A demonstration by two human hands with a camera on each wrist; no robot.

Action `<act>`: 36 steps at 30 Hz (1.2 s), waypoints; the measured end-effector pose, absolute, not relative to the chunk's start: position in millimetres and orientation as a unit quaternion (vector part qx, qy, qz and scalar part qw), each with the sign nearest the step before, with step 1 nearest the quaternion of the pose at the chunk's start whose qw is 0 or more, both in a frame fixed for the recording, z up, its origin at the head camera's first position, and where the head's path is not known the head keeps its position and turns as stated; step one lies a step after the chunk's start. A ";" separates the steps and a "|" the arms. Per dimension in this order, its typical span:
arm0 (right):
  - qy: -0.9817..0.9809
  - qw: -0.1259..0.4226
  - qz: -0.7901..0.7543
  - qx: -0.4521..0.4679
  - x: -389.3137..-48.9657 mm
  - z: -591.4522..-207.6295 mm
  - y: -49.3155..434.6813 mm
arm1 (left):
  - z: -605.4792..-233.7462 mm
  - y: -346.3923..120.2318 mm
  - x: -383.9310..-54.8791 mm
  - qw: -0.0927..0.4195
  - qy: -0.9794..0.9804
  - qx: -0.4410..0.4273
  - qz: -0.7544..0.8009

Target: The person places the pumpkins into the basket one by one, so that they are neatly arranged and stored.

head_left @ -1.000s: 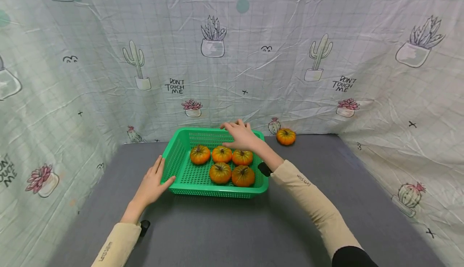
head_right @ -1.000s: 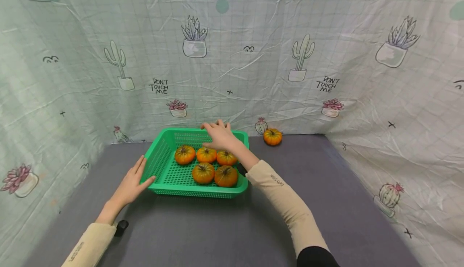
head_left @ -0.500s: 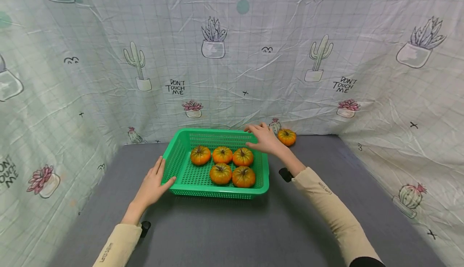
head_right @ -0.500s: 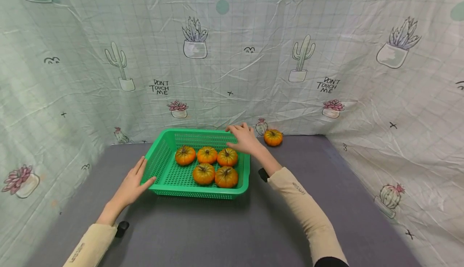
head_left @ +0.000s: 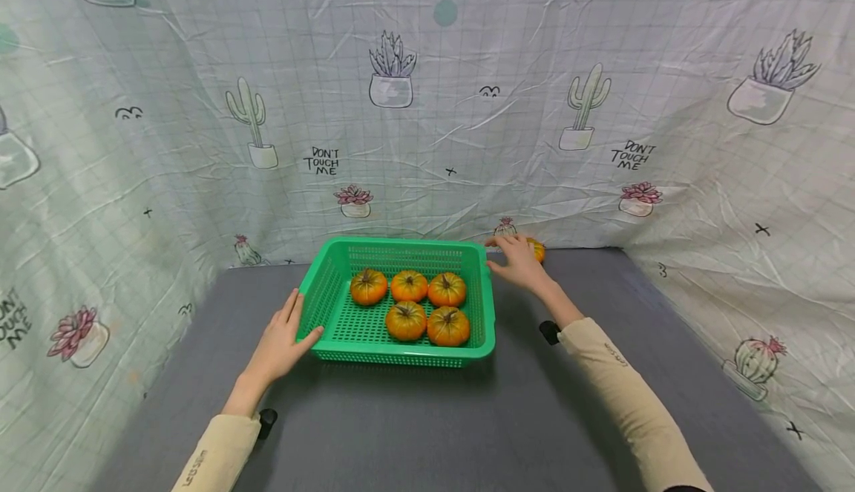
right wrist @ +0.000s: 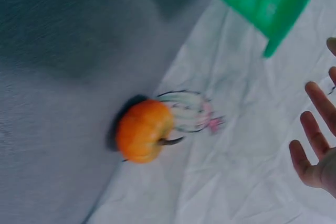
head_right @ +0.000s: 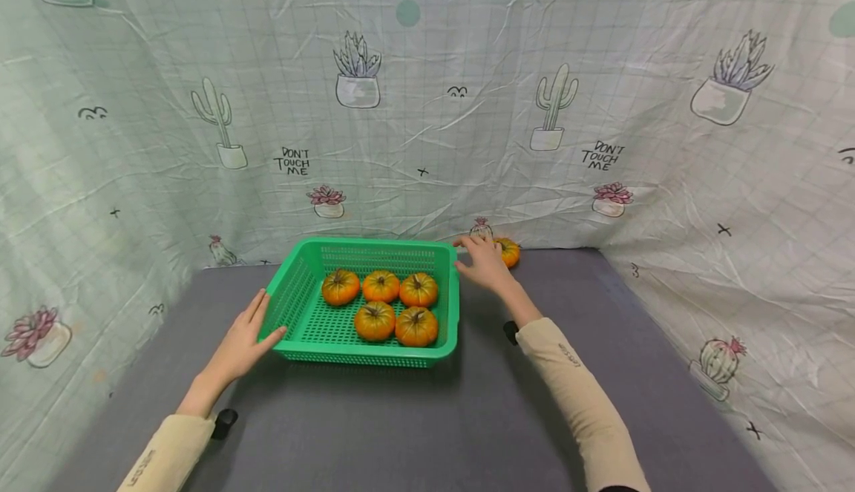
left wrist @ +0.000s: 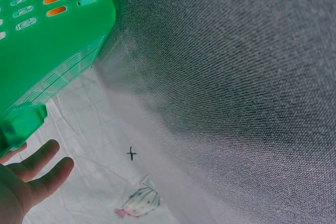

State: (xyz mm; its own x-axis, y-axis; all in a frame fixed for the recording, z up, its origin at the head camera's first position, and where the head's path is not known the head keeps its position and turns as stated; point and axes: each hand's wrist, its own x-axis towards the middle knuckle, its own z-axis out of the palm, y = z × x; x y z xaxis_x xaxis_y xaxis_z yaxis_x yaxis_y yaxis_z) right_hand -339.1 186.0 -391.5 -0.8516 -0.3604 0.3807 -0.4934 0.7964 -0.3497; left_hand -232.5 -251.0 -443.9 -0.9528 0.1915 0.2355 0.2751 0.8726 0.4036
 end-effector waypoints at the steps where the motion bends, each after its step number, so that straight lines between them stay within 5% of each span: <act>1: -0.936 0.154 0.226 0.223 -341.0 -394.3 189.4 | -443.9 -250.9 -232.3 0.094 -0.963 -0.120 -0.222; 19: -0.951 0.203 0.216 0.083 -380.1 -432.1 236.7 | -445.0 -250.0 -233.2 0.095 -0.965 -0.117 -0.215; 36: -0.981 0.078 0.175 0.022 -407.9 -450.3 264.3 | -445.6 -251.4 -231.3 0.098 -0.962 -0.118 -0.226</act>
